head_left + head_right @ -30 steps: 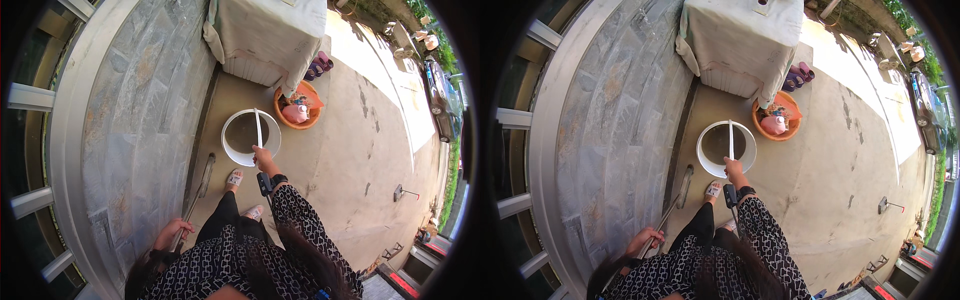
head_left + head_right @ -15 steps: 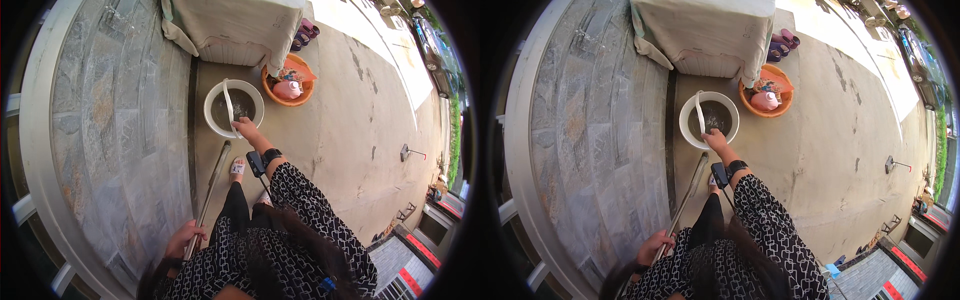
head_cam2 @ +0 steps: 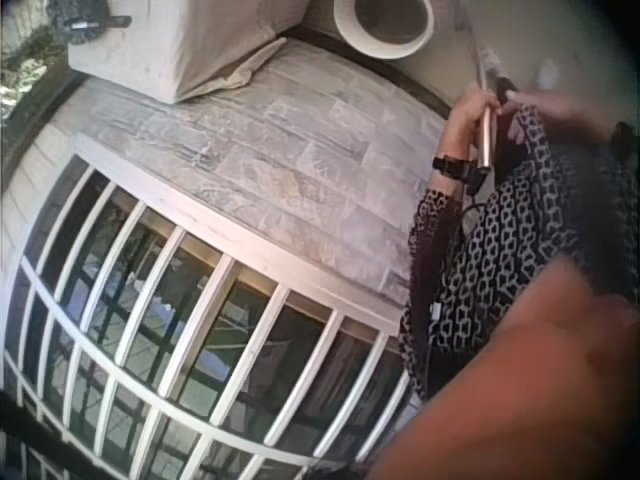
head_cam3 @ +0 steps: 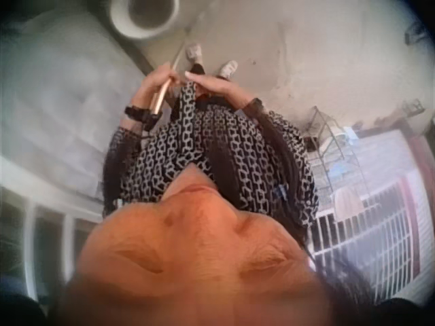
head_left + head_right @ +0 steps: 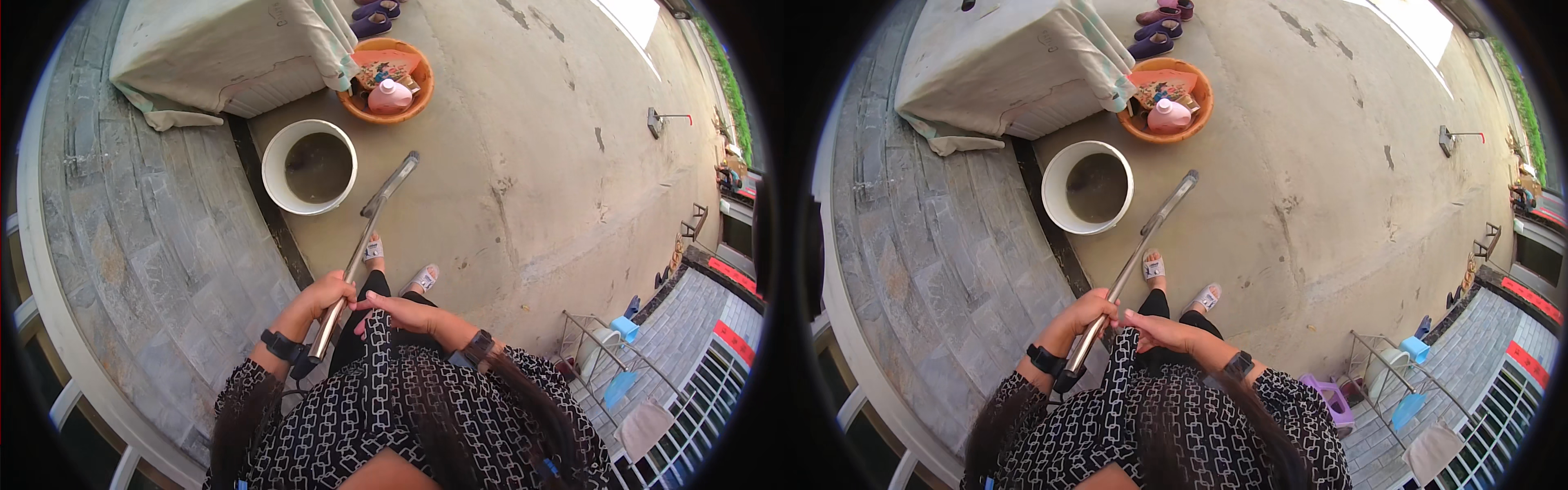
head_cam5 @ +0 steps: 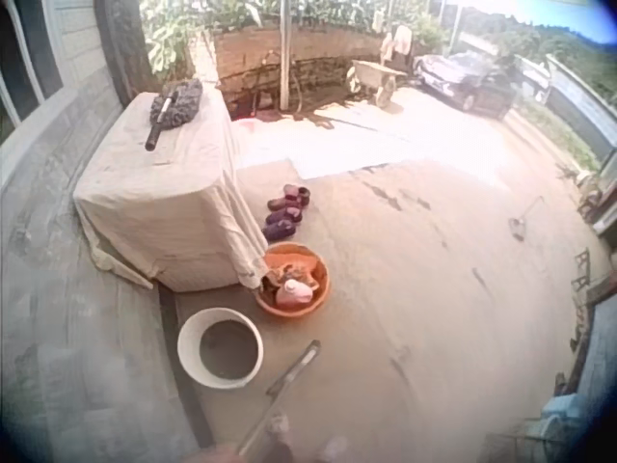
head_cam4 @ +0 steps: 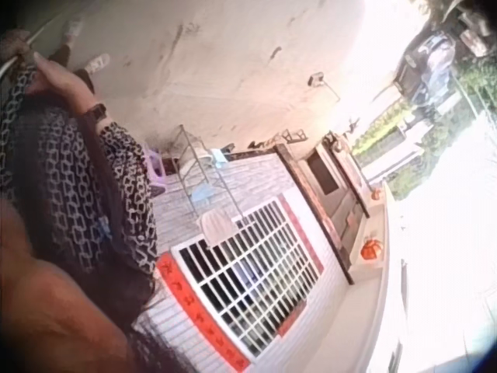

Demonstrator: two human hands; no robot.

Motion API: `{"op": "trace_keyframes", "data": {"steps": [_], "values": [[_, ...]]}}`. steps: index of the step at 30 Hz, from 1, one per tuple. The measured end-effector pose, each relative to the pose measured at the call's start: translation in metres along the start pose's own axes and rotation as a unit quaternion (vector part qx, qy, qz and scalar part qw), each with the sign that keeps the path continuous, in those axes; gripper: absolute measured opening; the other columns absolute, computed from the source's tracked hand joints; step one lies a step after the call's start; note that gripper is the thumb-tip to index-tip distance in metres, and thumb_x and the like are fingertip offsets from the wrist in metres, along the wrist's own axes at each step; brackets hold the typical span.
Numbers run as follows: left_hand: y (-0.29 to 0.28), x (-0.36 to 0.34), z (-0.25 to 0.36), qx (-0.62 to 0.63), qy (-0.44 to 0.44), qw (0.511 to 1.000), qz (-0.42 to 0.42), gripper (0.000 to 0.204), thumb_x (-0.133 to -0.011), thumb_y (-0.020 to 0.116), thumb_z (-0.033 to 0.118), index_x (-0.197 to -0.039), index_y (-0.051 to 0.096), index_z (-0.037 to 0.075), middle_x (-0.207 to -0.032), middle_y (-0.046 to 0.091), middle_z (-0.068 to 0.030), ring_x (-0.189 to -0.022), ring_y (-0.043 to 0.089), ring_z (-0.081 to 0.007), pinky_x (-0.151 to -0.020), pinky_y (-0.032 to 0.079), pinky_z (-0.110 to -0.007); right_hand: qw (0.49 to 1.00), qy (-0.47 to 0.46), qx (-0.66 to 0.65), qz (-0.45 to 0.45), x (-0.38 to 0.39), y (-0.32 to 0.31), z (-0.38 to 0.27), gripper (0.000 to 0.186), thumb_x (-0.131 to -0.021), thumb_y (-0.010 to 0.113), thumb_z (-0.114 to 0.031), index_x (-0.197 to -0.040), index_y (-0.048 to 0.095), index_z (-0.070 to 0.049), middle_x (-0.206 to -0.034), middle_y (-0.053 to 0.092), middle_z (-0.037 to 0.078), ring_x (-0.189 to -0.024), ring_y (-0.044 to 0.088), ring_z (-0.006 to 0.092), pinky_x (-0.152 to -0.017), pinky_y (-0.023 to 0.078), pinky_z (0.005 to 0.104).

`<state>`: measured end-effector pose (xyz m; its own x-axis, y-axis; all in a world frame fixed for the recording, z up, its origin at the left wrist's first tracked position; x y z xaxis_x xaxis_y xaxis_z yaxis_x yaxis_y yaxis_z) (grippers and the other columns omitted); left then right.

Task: The person sweeps the tiled floor area outside a door using a long-handled broom, moves a small purple stool, and uses a bucket of water and a brush.

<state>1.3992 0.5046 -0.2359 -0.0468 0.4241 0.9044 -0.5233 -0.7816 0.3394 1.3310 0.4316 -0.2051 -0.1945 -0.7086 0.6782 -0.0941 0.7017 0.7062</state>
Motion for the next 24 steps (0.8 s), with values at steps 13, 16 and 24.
{"op": "trace_keyframes", "data": {"steps": [13,16,24], "values": [[0.233,-0.246,-0.094,-0.116,-0.162,0.98,0.027,0.022,-0.068,0.056,0.0,-0.084,0.051,-0.014,-0.079,0.059,-0.0295,-0.065,0.061,-0.0428,-0.049,0.052,-0.054,0.835,-0.134,-0.466,0.26,0.138,-0.15,0.189,0.018,-0.089,0.048,-0.021,-0.089,0.047,-0.004,-0.057,0.038,-0.002,-0.038,0.028,0.0053,-0.031,0.018,0.0196],[0.311,-0.232,-0.14,-0.197,-0.179,0.964,-0.011,0.016,-0.065,0.057,-0.001,-0.078,0.052,-0.01,-0.066,0.057,-0.0201,-0.06,0.062,-0.0354,-0.046,0.054,-0.047,0.84,-0.109,-0.447,0.289,0.186,-0.138,0.246,0.017,-0.088,0.049,-0.021,-0.085,0.045,-0.005,-0.056,0.039,-0.002,-0.037,0.03,0.006,-0.031,0.019,0.0207],[0.383,-0.201,-0.092,-0.294,0.033,0.947,0.129,0.017,-0.055,0.062,0.004,-0.064,0.054,-0.009,-0.063,0.058,-0.0201,-0.054,0.058,-0.0263,-0.049,0.044,-0.037,0.853,-0.217,-0.398,0.26,0.246,-0.156,0.276,0.011,-0.084,0.051,-0.013,-0.084,0.043,-0.005,-0.064,0.045,0.002,-0.041,0.042,0.0102,-0.035,0.035,0.0239]]}}
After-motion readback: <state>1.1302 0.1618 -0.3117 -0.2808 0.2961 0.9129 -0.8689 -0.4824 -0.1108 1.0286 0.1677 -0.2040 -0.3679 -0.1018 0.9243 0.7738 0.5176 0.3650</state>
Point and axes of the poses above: each hand's wrist, its own x-axis away from the middle knuckle, its own y-axis out of the palm, z = x × y, the point moved 10 cm from there along -x, towards the middle knuckle
